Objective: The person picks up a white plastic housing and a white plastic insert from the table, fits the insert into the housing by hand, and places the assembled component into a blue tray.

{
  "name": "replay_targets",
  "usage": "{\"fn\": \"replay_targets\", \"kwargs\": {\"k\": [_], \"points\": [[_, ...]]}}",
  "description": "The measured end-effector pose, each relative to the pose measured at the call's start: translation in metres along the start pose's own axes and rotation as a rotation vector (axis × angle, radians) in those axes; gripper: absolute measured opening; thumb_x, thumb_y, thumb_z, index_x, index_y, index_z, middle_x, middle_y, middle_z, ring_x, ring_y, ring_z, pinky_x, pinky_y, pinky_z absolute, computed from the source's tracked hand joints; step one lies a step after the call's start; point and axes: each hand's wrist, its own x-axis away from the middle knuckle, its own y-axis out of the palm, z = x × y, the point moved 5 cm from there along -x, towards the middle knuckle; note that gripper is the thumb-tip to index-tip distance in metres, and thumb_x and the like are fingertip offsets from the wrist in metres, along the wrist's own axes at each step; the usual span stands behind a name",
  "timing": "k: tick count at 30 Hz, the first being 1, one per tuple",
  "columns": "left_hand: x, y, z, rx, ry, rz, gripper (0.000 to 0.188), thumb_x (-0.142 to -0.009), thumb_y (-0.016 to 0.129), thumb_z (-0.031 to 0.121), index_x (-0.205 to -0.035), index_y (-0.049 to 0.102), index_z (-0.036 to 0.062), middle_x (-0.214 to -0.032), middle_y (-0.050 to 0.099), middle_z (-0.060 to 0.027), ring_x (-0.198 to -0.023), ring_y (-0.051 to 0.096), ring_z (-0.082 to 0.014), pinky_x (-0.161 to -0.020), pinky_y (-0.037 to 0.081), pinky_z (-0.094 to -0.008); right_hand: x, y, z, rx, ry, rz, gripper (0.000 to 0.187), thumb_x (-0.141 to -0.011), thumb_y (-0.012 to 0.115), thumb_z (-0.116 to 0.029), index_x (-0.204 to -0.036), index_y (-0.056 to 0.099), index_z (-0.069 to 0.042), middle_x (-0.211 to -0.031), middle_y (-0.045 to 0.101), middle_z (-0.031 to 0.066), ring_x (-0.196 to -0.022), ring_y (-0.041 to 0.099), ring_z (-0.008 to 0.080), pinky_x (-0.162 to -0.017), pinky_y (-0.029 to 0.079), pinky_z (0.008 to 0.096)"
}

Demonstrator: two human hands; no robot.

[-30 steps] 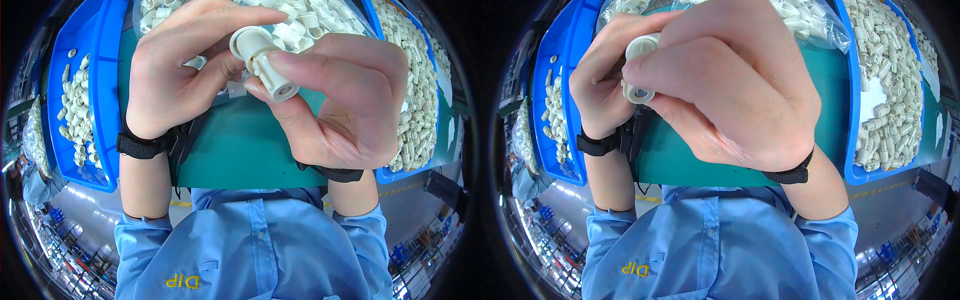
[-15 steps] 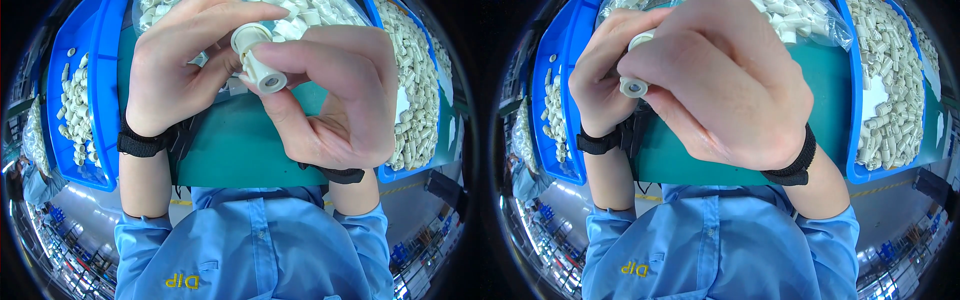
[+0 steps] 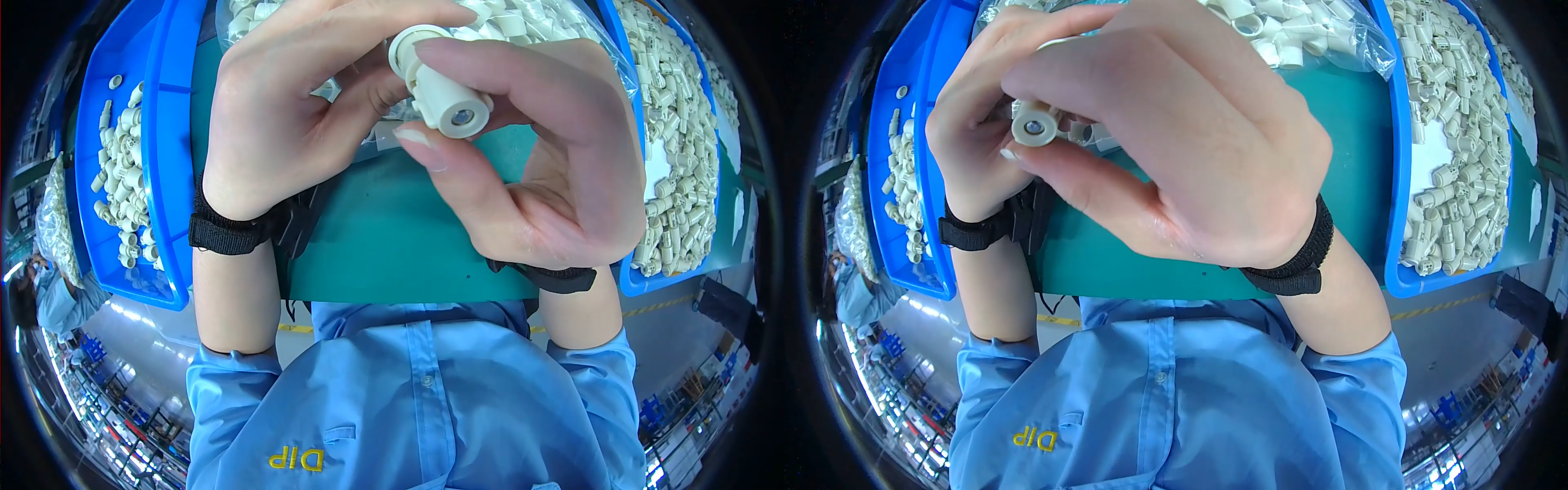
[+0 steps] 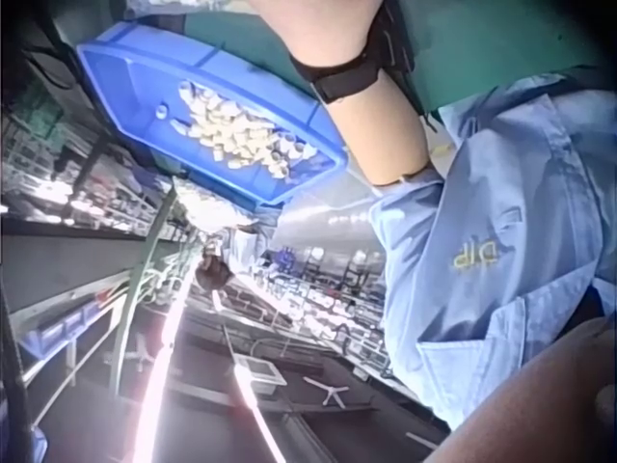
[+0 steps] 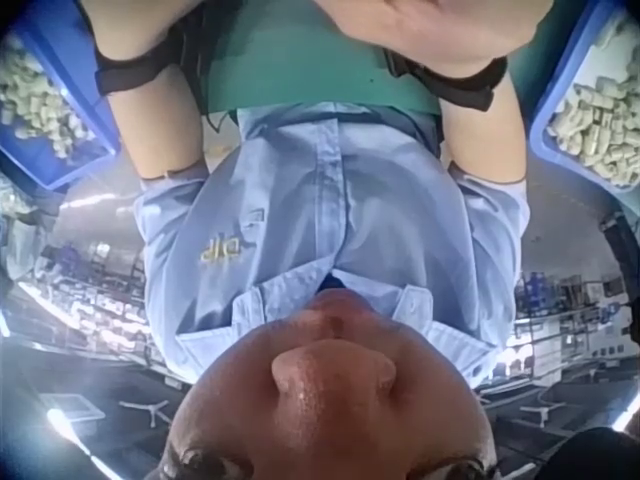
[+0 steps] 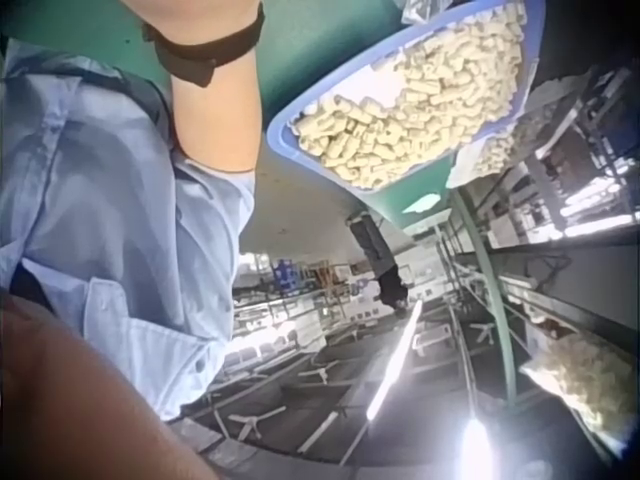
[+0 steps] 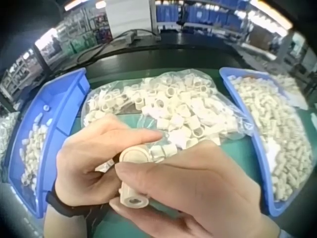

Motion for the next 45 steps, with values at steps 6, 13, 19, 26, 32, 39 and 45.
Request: {"fn": "replay_targets", "kwargs": {"k": [6, 13, 19, 26, 32, 39, 45], "points": [[-0.001, 0.000, 0.003, -0.001, -0.023, 0.010, 0.042, -0.071, 0.068, -0.008, -0.111, 0.073, 0.0024, -0.086, 0.068, -0.0102, -0.075, 0.063, -0.0213, -0.065, 0.048, -0.0283, 0.009, 0.004, 0.020, 0.001, -0.322, 0.100, 0.036, -0.076, 0.080, 0.006, -0.108, 0.065, 0.011, -0.087, 0.069, 0.0175, -0.070, 0.067, 0.0179, -0.057, 0.053, 0.0236], [0.002, 0.000, -0.003, 0.026, -0.020, 0.016, 0.040, -0.072, 0.069, -0.006, -0.111, 0.072, 0.0011, -0.088, 0.067, -0.0111, -0.077, 0.063, -0.0215, -0.066, 0.048, -0.0283, 0.004, 0.005, 0.004, 0.154, 0.017, -0.006, 0.034, -0.078, 0.078, 0.007, -0.108, 0.064, 0.012, -0.090, 0.069, 0.0184, -0.070, 0.067, 0.0174, -0.059, 0.054, 0.0230], [0.009, -0.002, -0.012, 0.120, 0.034, 0.017, 0.034, -0.082, 0.072, 0.005, -0.113, 0.067, -0.0057, -0.104, 0.067, -0.0152, -0.087, 0.064, -0.0211, -0.073, 0.051, -0.0282, 0.013, 0.000, 0.013, -0.210, 0.162, 0.221, 0.035, -0.079, 0.077, 0.007, -0.110, 0.063, 0.014, -0.089, 0.069, 0.0189, -0.070, 0.068, 0.0171, -0.060, 0.055, 0.0232], [0.014, -0.002, -0.014, 0.136, 0.089, 0.007, 0.037, -0.089, 0.072, 0.015, -0.114, 0.064, -0.0109, -0.113, 0.066, -0.0192, -0.097, 0.066, -0.0231, -0.077, 0.054, -0.0295, 0.021, -0.007, 0.013, -0.203, 0.153, 0.080, 0.036, -0.081, 0.076, 0.005, -0.112, 0.061, 0.014, -0.089, 0.068, 0.0191, -0.071, 0.067, 0.0170, -0.060, 0.055, 0.0236], [0.024, -0.002, -0.015, 0.139, -0.044, 0.079, 0.040, -0.088, 0.074, 0.018, -0.114, 0.063, -0.0107, -0.113, 0.066, -0.0192, -0.095, 0.066, -0.0231, -0.077, 0.054, -0.0299, 0.018, 0.000, 0.016, -0.262, 0.191, 0.080, 0.035, -0.082, 0.074, 0.002, -0.113, 0.061, 0.014, -0.088, 0.068, 0.0185, -0.070, 0.067, 0.0169, -0.059, 0.055, 0.0240], [0.019, -0.011, -0.024, -0.018, 0.214, 0.134, 0.046, -0.086, 0.077, 0.026, -0.113, 0.064, -0.0091, -0.108, 0.068, -0.0173, -0.087, 0.068, -0.0203, -0.069, 0.054, -0.0264, 0.023, -0.001, 0.002, -0.339, 0.226, 0.073, 0.035, -0.084, 0.073, -0.001, -0.113, 0.061, 0.014, -0.088, 0.067, 0.0178, -0.069, 0.066, 0.0167, -0.059, 0.054, 0.0243], [0.025, -0.006, -0.025, 0.264, -0.130, 0.097, 0.054, -0.084, 0.079, 0.036, -0.114, 0.065, -0.0067, -0.090, 0.068, -0.0095, -0.063, 0.062, -0.0094, -0.050, 0.043, -0.0184, 0.019, 0.006, 0.020, -0.396, 0.265, 0.075, 0.035, -0.085, 0.072, -0.004, -0.114, 0.061, 0.013, -0.088, 0.067, 0.0172, -0.068, 0.066, 0.0166, -0.058, 0.054, 0.0246]]}}
